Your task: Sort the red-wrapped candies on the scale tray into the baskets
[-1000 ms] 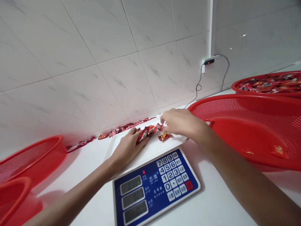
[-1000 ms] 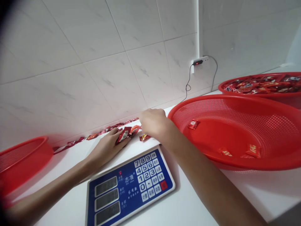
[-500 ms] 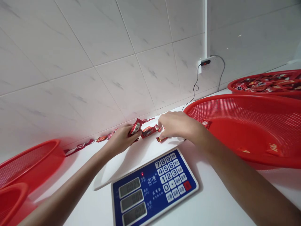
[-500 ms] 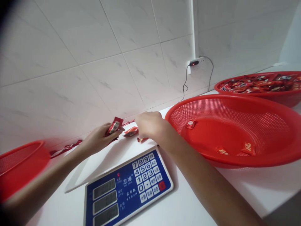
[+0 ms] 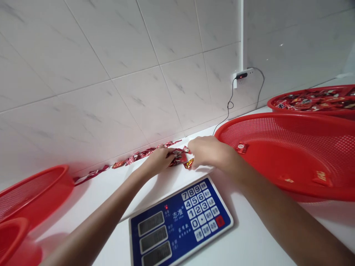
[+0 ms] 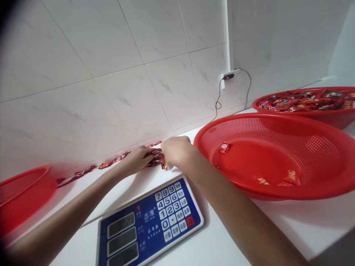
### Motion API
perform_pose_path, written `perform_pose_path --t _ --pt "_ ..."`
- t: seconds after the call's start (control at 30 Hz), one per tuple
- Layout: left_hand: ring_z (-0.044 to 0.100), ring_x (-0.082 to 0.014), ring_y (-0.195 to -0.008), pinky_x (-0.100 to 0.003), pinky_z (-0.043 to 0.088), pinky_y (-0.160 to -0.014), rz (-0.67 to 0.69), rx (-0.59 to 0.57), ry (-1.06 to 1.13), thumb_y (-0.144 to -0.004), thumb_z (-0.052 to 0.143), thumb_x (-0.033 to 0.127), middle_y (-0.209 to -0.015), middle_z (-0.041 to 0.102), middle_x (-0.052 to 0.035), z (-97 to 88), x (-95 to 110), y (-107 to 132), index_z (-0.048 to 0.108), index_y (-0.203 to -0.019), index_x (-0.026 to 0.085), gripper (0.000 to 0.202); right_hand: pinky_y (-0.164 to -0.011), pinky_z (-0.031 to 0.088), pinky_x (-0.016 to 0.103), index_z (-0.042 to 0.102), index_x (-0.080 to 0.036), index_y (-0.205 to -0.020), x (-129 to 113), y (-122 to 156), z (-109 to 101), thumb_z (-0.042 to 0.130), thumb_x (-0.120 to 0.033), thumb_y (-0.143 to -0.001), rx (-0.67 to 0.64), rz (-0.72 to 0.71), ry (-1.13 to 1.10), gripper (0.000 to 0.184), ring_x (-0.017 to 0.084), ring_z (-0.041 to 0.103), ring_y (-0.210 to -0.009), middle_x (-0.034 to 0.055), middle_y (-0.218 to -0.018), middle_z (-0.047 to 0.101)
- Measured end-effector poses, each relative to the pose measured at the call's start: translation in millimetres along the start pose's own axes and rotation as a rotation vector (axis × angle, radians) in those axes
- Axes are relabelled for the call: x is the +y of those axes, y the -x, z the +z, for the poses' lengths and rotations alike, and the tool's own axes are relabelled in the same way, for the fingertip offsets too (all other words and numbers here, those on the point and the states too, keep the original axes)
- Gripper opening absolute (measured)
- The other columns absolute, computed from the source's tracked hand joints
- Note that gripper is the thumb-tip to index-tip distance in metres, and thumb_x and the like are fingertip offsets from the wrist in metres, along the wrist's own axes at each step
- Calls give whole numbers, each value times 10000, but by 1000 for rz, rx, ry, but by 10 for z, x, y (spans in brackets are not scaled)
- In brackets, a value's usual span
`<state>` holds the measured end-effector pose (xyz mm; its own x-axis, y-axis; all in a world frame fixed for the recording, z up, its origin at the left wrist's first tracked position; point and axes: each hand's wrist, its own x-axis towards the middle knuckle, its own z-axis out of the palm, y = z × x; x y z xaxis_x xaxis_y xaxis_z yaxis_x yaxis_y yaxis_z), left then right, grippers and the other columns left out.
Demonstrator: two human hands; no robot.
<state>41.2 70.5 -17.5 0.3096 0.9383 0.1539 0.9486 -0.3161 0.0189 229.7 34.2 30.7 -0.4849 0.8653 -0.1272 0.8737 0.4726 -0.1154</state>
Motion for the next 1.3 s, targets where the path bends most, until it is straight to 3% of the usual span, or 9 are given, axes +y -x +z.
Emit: perform_pose_path --t 0.2,0.37,0.57,0.73,0.87,0.97,1.07,1.17,1.3 --pt "573 -253 -1177 -371 432 -1018 1 -85 93 -901 342 360 -1307 591 -84 -61 -78 234 620 -1276 240 482 -605 379 296 663 -144 -1173 7 -51 37 726 -299 -765 -19 -16 -25 441 221 614 -922 84 -1021 671" --pt "410 -343 -1366 -464 397 -1068 -33 -222 245 -836 528 603 -1529 411 -43 -225 -317 509 392 -1459 343 688 -632 389 308 657 -129 -1177 40 -106 68 725 -342 -769 -41 -14 -83 465 232 619 -939 91 -1030 680" --pt "42 -403 -1479 -581 183 -1164 9 -212 309 -655 633 780 -1637 52 -123 6 -336 543 50 -1563 259 1198 -605 386 298 658 -116 -1138 107 -315 193 725 -382 -742 -17 -12 -200 482 222 623 -869 100 -1005 690" --pt "208 -408 -1445 -597 226 -1141 136 -64 325 -667 638 777 -1587 239 -144 190 -154 337 185 -1541 310 1089 -572 395 251 679 -138 -1094 91 -415 270 661 -261 -754 -20 -127 -289 362 164 613 -793 69 -976 705" --pt "206 -437 -1433 -612 261 -1113 98 -2 334 -692 649 740 -1588 211 -143 178 -79 263 334 -1490 316 957 -625 423 248 633 -144 -1221 49 -461 311 632 -197 -748 -1 -163 -339 476 179 612 -878 88 -1127 679" --pt "260 -436 -1408 -609 283 -1098 90 -61 355 -716 643 711 -1526 342 -141 143 -100 224 379 -1470 308 894 -613 429 254 597 -151 -1276 55 -495 328 643 -197 -734 -28 -186 -358 546 186 612 -854 91 -1113 676" --pt "429 -342 -1320 -490 336 -1098 178 -155 398 -781 638 622 -1429 478 -104 104 -139 204 433 -1438 298 761 -577 417 262 592 -124 -1269 85 -469 296 650 -195 -729 -89 -215 -356 547 183 605 -773 96 -1011 685" --pt "453 -303 -1297 -439 342 -1094 192 -149 377 -817 626 572 -1448 463 -85 75 -152 218 450 -1430 297 695 -577 395 258 604 -112 -1217 91 -342 190 625 -204 -775 -120 -242 -312 452 169 588 -770 82 -960 673" --pt "476 -298 -1262 -437 363 -1068 186 -139 351 -822 614 586 -1366 529 -65 60 -102 232 478 -1411 336 654 -513 341 254 610 -131 -1091 75 -68 -3 526 -172 -849 -1 -93 -215 260 137 539 -674 72 -928 633"
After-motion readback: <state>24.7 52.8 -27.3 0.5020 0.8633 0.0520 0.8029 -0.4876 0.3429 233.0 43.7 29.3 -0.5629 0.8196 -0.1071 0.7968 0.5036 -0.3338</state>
